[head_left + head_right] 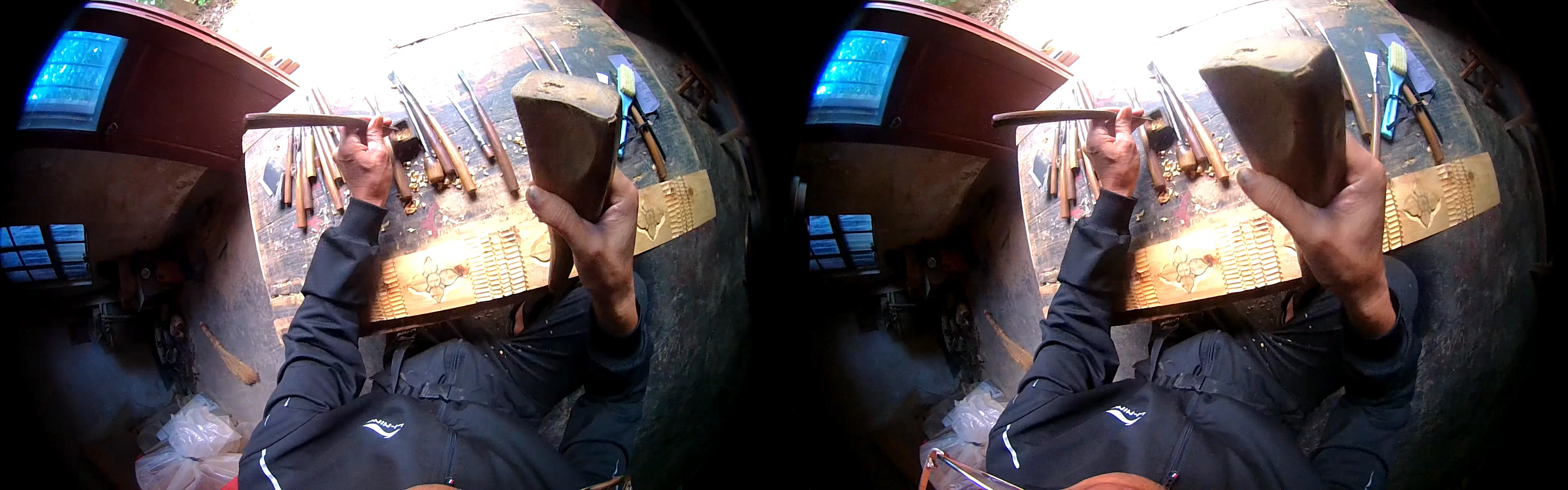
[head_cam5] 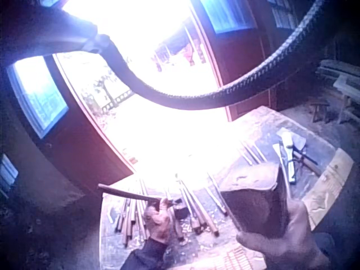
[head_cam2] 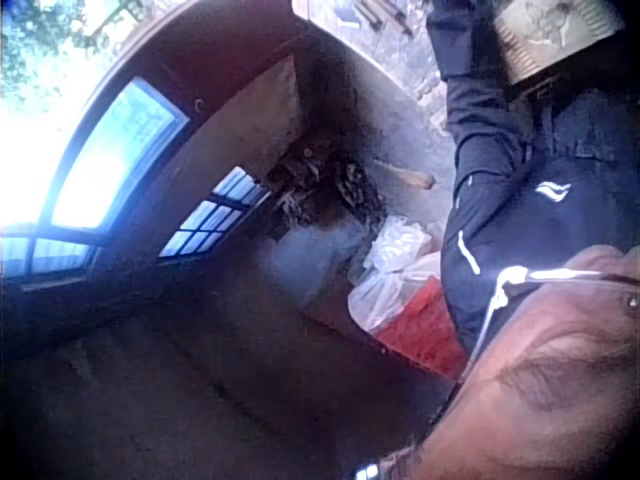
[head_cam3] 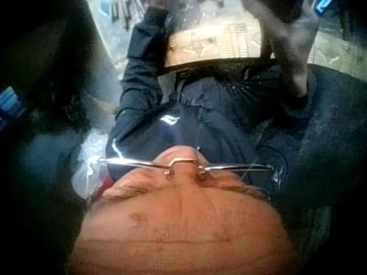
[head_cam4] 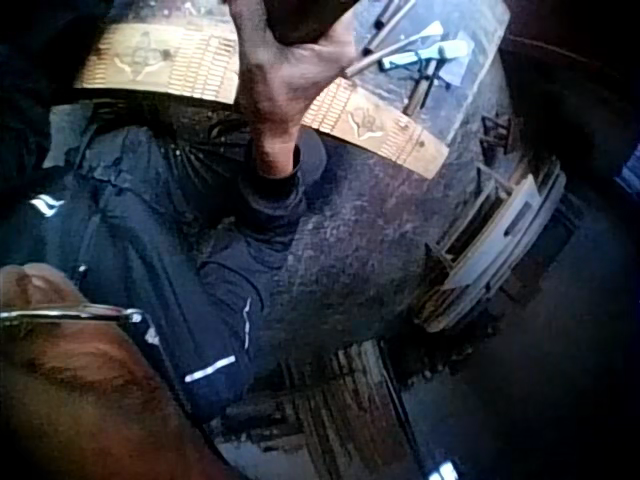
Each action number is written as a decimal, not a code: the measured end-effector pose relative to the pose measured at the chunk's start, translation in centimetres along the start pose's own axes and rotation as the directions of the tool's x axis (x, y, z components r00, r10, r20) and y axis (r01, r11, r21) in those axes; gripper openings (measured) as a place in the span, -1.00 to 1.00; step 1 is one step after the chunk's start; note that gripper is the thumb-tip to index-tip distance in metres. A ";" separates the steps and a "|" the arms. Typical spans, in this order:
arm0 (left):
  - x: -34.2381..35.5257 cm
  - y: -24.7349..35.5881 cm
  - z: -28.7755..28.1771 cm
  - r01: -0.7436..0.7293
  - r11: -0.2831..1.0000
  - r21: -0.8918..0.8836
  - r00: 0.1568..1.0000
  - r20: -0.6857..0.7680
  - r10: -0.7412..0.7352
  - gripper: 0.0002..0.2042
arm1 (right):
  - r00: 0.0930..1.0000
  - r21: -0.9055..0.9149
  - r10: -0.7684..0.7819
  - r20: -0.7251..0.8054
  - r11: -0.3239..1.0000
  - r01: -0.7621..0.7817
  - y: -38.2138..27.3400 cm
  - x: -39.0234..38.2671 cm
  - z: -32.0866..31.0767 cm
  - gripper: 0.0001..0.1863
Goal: The person carves decorative patterns into a long wooden board using various chisels and a large wooden mallet, striking the chisel handles to remove wood chips.
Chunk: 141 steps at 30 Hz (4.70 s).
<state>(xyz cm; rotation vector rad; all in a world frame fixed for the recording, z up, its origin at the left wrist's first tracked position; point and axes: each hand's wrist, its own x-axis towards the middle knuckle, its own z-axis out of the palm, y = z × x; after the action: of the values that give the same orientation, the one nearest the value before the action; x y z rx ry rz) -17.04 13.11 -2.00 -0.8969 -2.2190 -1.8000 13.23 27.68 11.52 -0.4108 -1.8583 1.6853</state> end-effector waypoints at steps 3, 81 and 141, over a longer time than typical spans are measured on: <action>0.1 -0.8 0.2 -0.040 0.998 0.038 0.999 0.005 0.039 -0.87 | 1.000 0.007 -0.007 -0.019 1.000 0.007 0.2 -0.1 0.7 -0.64; -18.8 9.1 -7.5 -0.426 0.890 0.163 0.901 0.170 0.400 -0.65 | 0.552 -0.222 -0.796 0.249 0.508 0.832 -11.3 5.1 12.7 -0.68; -18.4 8.1 -7.2 0.341 0.728 -0.595 0.939 0.248 -0.237 -0.61 | 0.924 -0.104 0.347 -0.161 0.925 -0.365 1.8 -1.5 1.3 -0.13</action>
<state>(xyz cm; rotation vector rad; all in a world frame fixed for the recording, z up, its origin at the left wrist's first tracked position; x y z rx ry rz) 0.37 0.76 -1.85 -0.8289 -1.9142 -2.8219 13.33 25.97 9.42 -0.9497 -1.8784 1.7120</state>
